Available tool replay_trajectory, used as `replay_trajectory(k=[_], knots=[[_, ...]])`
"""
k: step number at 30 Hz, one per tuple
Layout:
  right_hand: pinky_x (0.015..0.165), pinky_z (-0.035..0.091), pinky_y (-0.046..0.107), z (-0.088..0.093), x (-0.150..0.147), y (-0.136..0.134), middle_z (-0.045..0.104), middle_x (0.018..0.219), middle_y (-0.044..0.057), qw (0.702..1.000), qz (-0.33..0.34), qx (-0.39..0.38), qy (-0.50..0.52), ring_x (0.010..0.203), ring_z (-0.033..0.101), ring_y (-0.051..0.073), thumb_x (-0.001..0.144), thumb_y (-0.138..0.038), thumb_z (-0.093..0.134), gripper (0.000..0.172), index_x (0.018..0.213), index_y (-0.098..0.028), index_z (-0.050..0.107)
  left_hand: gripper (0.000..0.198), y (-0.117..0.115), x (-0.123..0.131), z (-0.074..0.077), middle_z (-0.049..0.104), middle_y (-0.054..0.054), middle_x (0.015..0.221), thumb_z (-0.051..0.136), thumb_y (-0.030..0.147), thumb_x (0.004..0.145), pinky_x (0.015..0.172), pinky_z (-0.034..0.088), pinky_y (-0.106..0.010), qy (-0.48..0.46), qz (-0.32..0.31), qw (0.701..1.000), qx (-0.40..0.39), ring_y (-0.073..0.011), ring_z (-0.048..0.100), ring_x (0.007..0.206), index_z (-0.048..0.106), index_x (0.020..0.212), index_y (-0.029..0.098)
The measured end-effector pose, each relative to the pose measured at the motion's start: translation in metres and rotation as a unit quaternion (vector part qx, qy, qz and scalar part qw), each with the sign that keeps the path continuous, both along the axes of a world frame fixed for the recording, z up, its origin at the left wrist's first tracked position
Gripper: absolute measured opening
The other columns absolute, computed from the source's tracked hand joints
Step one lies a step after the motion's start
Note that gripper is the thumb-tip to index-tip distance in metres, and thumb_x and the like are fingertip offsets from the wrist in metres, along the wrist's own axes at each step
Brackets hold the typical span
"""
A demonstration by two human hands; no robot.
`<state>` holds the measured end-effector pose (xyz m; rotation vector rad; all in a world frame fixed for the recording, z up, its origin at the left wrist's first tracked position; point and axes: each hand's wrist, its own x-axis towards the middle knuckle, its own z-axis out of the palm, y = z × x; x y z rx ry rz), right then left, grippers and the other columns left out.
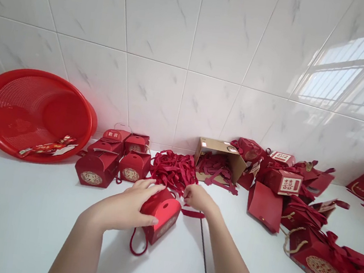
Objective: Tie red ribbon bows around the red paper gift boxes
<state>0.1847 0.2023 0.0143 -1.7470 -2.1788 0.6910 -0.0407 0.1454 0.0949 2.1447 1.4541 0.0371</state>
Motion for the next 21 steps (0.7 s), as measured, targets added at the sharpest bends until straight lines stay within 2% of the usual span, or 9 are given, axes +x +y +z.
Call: replay_trajectory(k=[4, 7, 8, 10, 12, 14, 17, 19, 21], knots=[[0.069, 0.049, 0.024, 0.04, 0.022, -0.025, 0.067, 0.09, 0.004, 0.986, 0.054, 0.056, 0.15, 0.08, 0.063, 0.014, 0.084, -0.016, 0.052, 0.014, 0.091, -0.018, 0.064, 0.06, -0.001, 0.001, -0.001, 0.028, -0.004, 0.152, 0.05, 0.052, 0.083, 0.105, 0.038, -0.044, -0.077, 0.001, 0.995, 0.069, -0.0302, 0.031, 0.137, 0.039, 0.138, 0.032], [0.069, 0.049, 0.027, 0.064, 0.023, -0.054, 0.062, 0.088, 0.004, 0.909, 0.155, 0.107, 0.371, 0.079, 0.059, 0.014, 0.084, -0.022, 0.059, 0.011, 0.089, -0.019, 0.068, 0.057, -0.005, 0.012, 0.002, 0.026, -0.002, 0.153, 0.043, 0.056, 0.087, 0.109, 0.034, -0.042, -0.168, -0.009, 0.98, 0.104, -0.0278, 0.025, 0.14, 0.036, 0.14, 0.034], [0.066, 0.049, 0.026, 0.069, 0.022, -0.063, 0.061, 0.087, 0.003, 0.884, 0.177, 0.107, 0.419, 0.077, 0.058, 0.013, 0.084, -0.021, 0.06, 0.011, 0.089, -0.02, 0.069, 0.059, -0.007, 0.016, 0.004, 0.025, -0.002, 0.154, 0.041, 0.056, 0.088, 0.111, 0.03, -0.043, -0.198, -0.009, 0.974, 0.108, -0.0275, 0.022, 0.141, 0.033, 0.141, 0.033], [0.059, 0.048, 0.024, 0.076, 0.017, -0.079, 0.059, 0.088, 0.004, 0.859, 0.199, 0.099, 0.462, 0.073, 0.057, 0.012, 0.085, -0.02, 0.06, 0.013, 0.092, -0.022, 0.071, 0.059, -0.011, 0.024, 0.007, 0.025, -0.003, 0.154, 0.038, 0.055, 0.09, 0.114, 0.025, -0.043, -0.262, -0.014, 0.958, 0.116, -0.0271, 0.018, 0.142, 0.031, 0.143, 0.03], [0.058, 0.048, 0.023, 0.08, 0.013, -0.089, 0.06, 0.089, 0.004, 0.86, 0.203, 0.108, 0.455, 0.072, 0.057, 0.011, 0.085, -0.018, 0.06, 0.016, 0.095, -0.024, 0.071, 0.053, -0.015, 0.029, 0.011, 0.032, -0.003, 0.151, 0.036, 0.052, 0.092, 0.113, 0.027, -0.041, -0.336, -0.031, 0.934, 0.117, -0.0268, 0.023, 0.14, 0.042, 0.138, 0.027], [0.063, 0.049, 0.025, 0.084, 0.009, -0.096, 0.061, 0.087, 0.004, 0.88, 0.202, 0.129, 0.411, 0.075, 0.057, 0.012, 0.085, -0.015, 0.06, 0.018, 0.094, -0.024, 0.072, 0.045, -0.019, 0.032, 0.015, 0.048, -0.005, 0.141, 0.042, 0.05, 0.091, 0.107, 0.037, -0.037, -0.414, -0.032, 0.904, 0.104, -0.0266, 0.039, 0.132, 0.059, 0.123, 0.025], [0.068, 0.049, 0.026, 0.09, 0.008, -0.101, 0.063, 0.084, 0.003, 0.91, 0.217, 0.131, 0.328, 0.076, 0.058, 0.013, 0.084, -0.014, 0.06, 0.019, 0.094, -0.024, 0.073, 0.035, -0.022, 0.034, 0.02, 0.071, -0.007, 0.104, 0.056, 0.047, 0.085, 0.089, 0.051, -0.03, -0.509, 0.058, 0.853, 0.097, -0.0234, 0.062, 0.103, 0.072, 0.098, 0.019], [0.068, 0.049, 0.026, 0.094, 0.01, -0.105, 0.066, 0.086, 0.003, 0.919, 0.244, 0.116, 0.289, 0.075, 0.059, 0.013, 0.084, -0.015, 0.061, 0.02, 0.098, -0.024, 0.072, 0.032, -0.024, 0.034, 0.021, 0.072, -0.005, 0.079, 0.06, 0.045, 0.082, 0.076, 0.053, -0.027, -0.526, 0.11, 0.836, 0.106, -0.0201, 0.066, 0.084, 0.074, 0.089, 0.017], [0.072, 0.049, 0.028, 0.097, 0.014, -0.109, 0.068, 0.088, 0.003, 0.918, 0.273, 0.104, 0.269, 0.076, 0.061, 0.014, 0.084, -0.018, 0.062, 0.02, 0.1, -0.025, 0.071, 0.031, -0.026, 0.034, 0.023, 0.069, -0.003, 0.068, 0.06, 0.045, 0.082, 0.066, 0.051, -0.024, -0.517, 0.118, 0.842, 0.101, -0.0172, 0.064, 0.072, 0.074, 0.086, 0.017]])
